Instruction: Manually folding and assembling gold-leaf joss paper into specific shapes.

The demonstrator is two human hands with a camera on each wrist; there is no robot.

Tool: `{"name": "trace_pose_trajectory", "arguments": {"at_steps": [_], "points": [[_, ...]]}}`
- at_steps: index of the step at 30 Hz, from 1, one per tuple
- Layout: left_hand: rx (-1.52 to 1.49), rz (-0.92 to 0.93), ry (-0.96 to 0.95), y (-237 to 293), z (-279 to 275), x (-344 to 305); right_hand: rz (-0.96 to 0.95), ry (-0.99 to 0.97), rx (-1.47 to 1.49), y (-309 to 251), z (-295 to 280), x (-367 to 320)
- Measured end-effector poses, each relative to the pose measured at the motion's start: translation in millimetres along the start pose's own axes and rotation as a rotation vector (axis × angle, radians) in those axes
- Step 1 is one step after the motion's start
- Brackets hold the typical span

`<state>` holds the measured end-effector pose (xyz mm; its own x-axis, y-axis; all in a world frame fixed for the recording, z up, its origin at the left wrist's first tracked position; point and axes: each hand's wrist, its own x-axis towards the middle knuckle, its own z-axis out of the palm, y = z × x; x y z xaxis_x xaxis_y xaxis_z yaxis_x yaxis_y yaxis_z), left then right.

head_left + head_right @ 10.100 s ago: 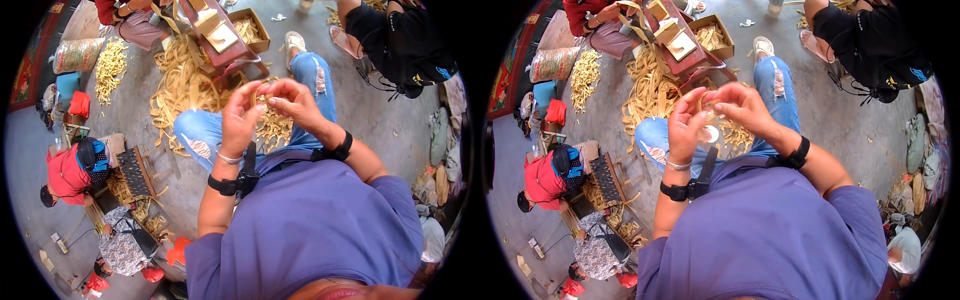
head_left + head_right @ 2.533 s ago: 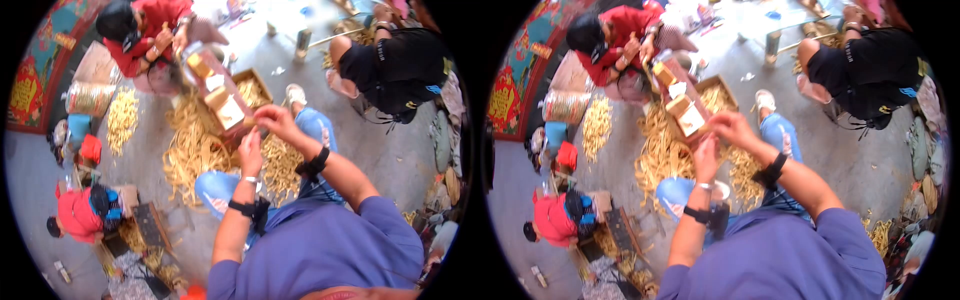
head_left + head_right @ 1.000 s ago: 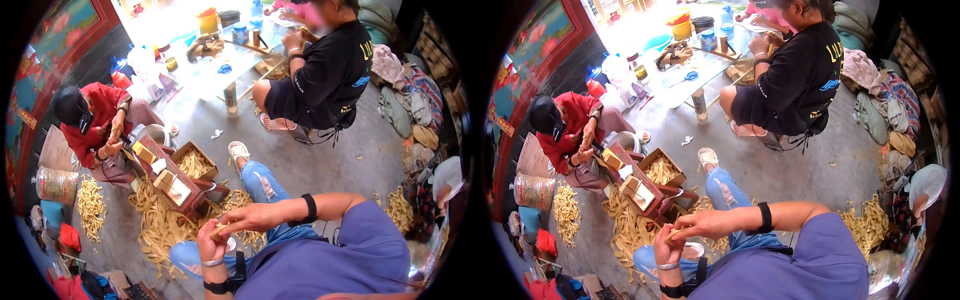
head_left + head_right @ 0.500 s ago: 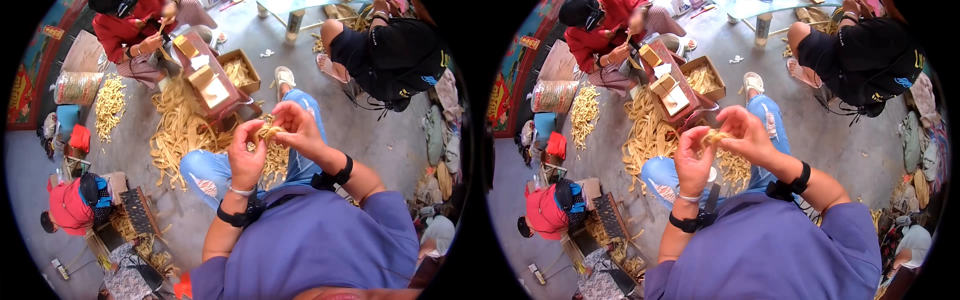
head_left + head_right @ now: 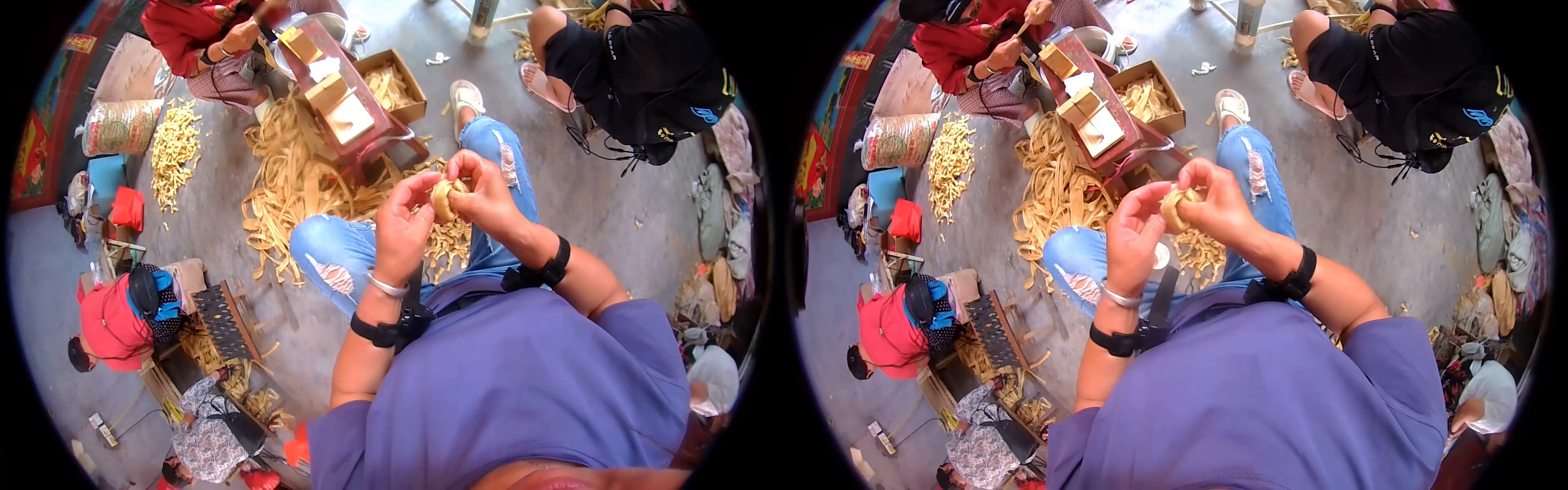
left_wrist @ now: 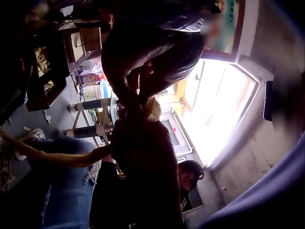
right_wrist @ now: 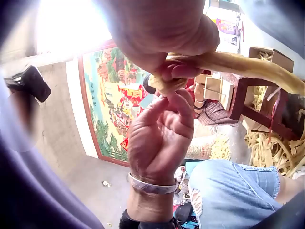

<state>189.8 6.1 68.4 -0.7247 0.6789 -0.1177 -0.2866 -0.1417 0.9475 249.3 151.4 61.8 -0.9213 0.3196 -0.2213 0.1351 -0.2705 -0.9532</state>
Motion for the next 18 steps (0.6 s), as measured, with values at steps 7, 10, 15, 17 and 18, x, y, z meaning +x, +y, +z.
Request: {"name": "trace_pose_trajectory", "arguments": {"at_steps": [7,10,15,17,18], "points": [[-0.1,-0.073,-0.016,-15.0,-15.9,-2.5,-0.115,-0.087,-0.254,18.9,-4.7,6.8],[0.073,0.115,0.096,-26.0,-16.6,-0.3,-0.062,-0.113,-0.309,10.9,-1.0,2.9],[-0.11,0.031,0.36,-17.8,-13.3,-1.1,-0.266,-0.035,-0.37,5.7,4.5,0.0],[-0.13,0.078,0.407,-17.3,-12.8,0.8,-0.376,-0.035,-0.581,5.6,2.9,-1.3],[-0.103,0.1,0.442,-18.1,-14.3,1.3,-0.326,0.004,-0.573,-3.6,8.1,-5.4]]}}
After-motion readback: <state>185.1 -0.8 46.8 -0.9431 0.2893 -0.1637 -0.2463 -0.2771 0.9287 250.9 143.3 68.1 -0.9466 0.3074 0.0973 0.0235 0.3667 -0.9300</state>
